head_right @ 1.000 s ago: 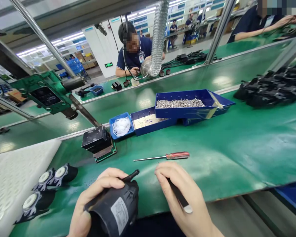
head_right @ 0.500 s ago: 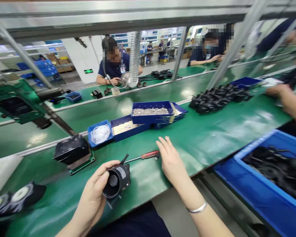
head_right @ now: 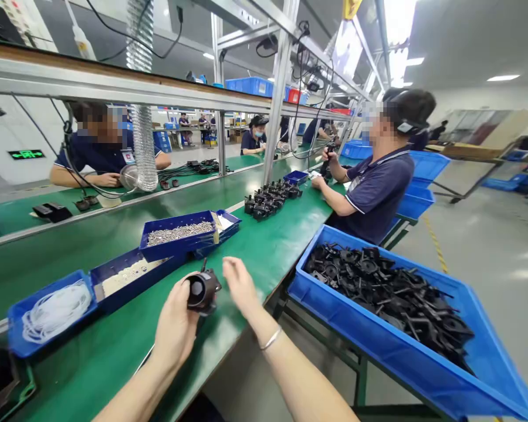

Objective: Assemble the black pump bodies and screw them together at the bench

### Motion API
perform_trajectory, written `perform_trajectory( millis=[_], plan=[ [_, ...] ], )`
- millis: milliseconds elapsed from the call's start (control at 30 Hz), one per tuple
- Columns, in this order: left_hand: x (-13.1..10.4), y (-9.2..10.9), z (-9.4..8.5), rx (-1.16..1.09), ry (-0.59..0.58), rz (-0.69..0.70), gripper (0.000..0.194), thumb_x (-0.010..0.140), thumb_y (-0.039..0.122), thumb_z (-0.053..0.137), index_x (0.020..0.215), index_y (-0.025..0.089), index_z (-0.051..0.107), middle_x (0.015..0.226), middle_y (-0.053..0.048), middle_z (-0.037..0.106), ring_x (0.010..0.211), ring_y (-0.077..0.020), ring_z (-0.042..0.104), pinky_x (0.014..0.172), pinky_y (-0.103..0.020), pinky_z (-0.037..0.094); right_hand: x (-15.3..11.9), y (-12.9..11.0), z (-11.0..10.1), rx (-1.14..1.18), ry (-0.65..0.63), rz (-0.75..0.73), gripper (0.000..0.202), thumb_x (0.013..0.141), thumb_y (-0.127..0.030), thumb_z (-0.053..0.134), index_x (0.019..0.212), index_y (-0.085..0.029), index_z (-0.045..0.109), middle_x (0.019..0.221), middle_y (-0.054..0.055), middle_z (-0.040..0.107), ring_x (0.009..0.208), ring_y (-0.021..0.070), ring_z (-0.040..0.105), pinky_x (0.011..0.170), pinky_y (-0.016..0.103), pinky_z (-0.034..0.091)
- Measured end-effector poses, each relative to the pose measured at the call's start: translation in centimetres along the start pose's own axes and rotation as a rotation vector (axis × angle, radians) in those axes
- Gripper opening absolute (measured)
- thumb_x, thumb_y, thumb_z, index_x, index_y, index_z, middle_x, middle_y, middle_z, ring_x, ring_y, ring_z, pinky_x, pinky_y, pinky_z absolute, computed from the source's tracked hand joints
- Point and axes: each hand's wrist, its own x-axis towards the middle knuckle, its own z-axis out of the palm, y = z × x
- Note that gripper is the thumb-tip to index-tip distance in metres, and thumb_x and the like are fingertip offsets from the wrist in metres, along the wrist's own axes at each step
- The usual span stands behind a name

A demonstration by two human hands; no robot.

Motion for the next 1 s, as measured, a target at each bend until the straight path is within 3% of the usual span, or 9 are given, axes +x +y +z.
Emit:
perform_trajectory(
  millis=[67, 133, 267, 400, 533, 633, 700, 800, 1000],
  plan=[
    [1.0, -1.2, 1.6, 0.011, -0.013, 0.01, 0.043, 0.096, 0.052, 0.047, 0.121, 0.018, 0.055, 0.119, -0.011, 0.065, 0.105, -0.0227, 0.065, 0.086, -0.035, 0.055, -0.3, -0.9, -1.0, 0.179, -0.028, 0.122, 0.052, 0.099, -0.059, 0.029, 0.129, -0.026, 0.056, 0.124, 0.012, 0.064, 0.107, 0.0249, 0.065, 0.089, 0.048, 0.055],
    [2.1, -2.5, 3.1, 0.132, -0.002, 0.102, 0.041, 0.097, 0.05, 0.046, 0.122, 0.019, 0.055, 0.124, -0.011, 0.063, 0.115, -0.0231, 0.06, 0.099, -0.038, 0.049, -0.5, -1.2, -1.9, 0.32, -0.044, 0.219, 0.053, 0.096, -0.064, 0.037, 0.126, -0.027, 0.059, 0.116, 0.01, 0.069, 0.095, 0.0228, 0.068, 0.079, 0.043, 0.058],
    [4.2, -5.1, 6.0, 0.49, -0.091, 0.246, 0.038, 0.101, 0.042, 0.037, 0.13, 0.022, 0.051, 0.138, -0.011, 0.055, 0.135, -0.0235, 0.046, 0.116, -0.045, 0.032, 0.0, -0.1, -4.2, 0.457, 0.078, 0.3, 0.043, 0.088, -0.059, 0.059, 0.119, -0.029, 0.063, 0.113, 0.003, 0.07, 0.093, 0.018, 0.067, 0.076, 0.033, 0.057],
    [5.9, -8.1, 8.6, 0.641, -0.179, 0.213, 0.046, 0.097, 0.043, 0.044, 0.139, 0.025, 0.046, 0.155, -0.011, 0.039, 0.149, -0.0278, 0.025, 0.119, -0.052, 0.021, 1.7, 1.8, -7.6, 0.406, 0.205, 0.292, 0.043, 0.081, -0.055, 0.069, 0.113, -0.027, 0.065, 0.108, 0.003, 0.071, 0.09, 0.0185, 0.066, 0.071, 0.032, 0.057],
    [6.3, -10.3, 10.0, 0.88, -0.303, 0.186, 0.071, 0.094, 0.05, 0.048, 0.152, 0.017, 0.025, 0.163, -0.017, 0.018, 0.152, -0.031, 0.016, 0.119, -0.054, 0.022, 5.4, 2.7, -12.8, 0.188, 0.318, 0.215, 0.052, 0.078, -0.056, 0.07, 0.115, -0.021, 0.062, 0.108, 0.008, 0.069, 0.093, 0.0232, 0.066, 0.073, 0.039, 0.057],
    [6.2, -10.8, 10.2, 0.987, -0.429, 0.217, 0.071, 0.092, 0.053, 0.05, 0.149, 0.014, 0.033, 0.16, -0.018, 0.025, 0.152, -0.0322, 0.015, 0.119, -0.056, 0.022, 10.3, 2.9, -18.4, -0.096, 0.451, 0.106, 0.061, 0.077, -0.054, 0.071, 0.124, -0.02, 0.056, 0.118, 0.011, 0.064, 0.105, 0.0269, 0.061, 0.087, 0.047, 0.053],
    [6.3, -10.7, 10.2, 1.029, -0.484, 0.203, 0.07, 0.092, 0.054, 0.05, 0.147, 0.013, 0.038, 0.158, -0.019, 0.032, 0.151, -0.0335, 0.017, 0.118, -0.058, 0.023, 13.7, 3.2, -22.4, -0.317, 0.526, 0.024, 0.065, 0.071, -0.045, 0.079, 0.125, -0.019, 0.056, 0.13, 0.014, 0.056, 0.121, 0.0297, 0.051, 0.102, 0.049, 0.043],
    [6.7, -10.7, 10.3, 1.061, -0.544, 0.183, 0.072, 0.091, 0.057, 0.051, 0.144, 0.01, 0.041, 0.152, -0.021, 0.04, 0.149, -0.0364, 0.023, 0.116, -0.061, 0.025, 17.9, 4.5, -27.1, -0.604, 0.562, -0.043, 0.053, 0.076, -0.035, 0.077, 0.123, -0.017, 0.059, 0.142, 0.017, 0.045, 0.134, 0.0322, 0.038, 0.112, 0.049, 0.031],
    [7.1, -11.8, 10.5, 1.025, -0.537, 0.28, 0.071, 0.086, 0.066, 0.052, 0.133, 0.013, 0.055, 0.137, -0.02, 0.057, 0.139, -0.041, 0.041, 0.11, -0.062, 0.037, 22.1, 9.0, -30.9, -0.961, 0.617, -0.067, 0.037, 0.092, -0.031, 0.06, 0.126, -0.017, 0.056, 0.143, 0.014, 0.045, 0.135, 0.0318, 0.038, 0.11, 0.056, 0.03]
  ],
)
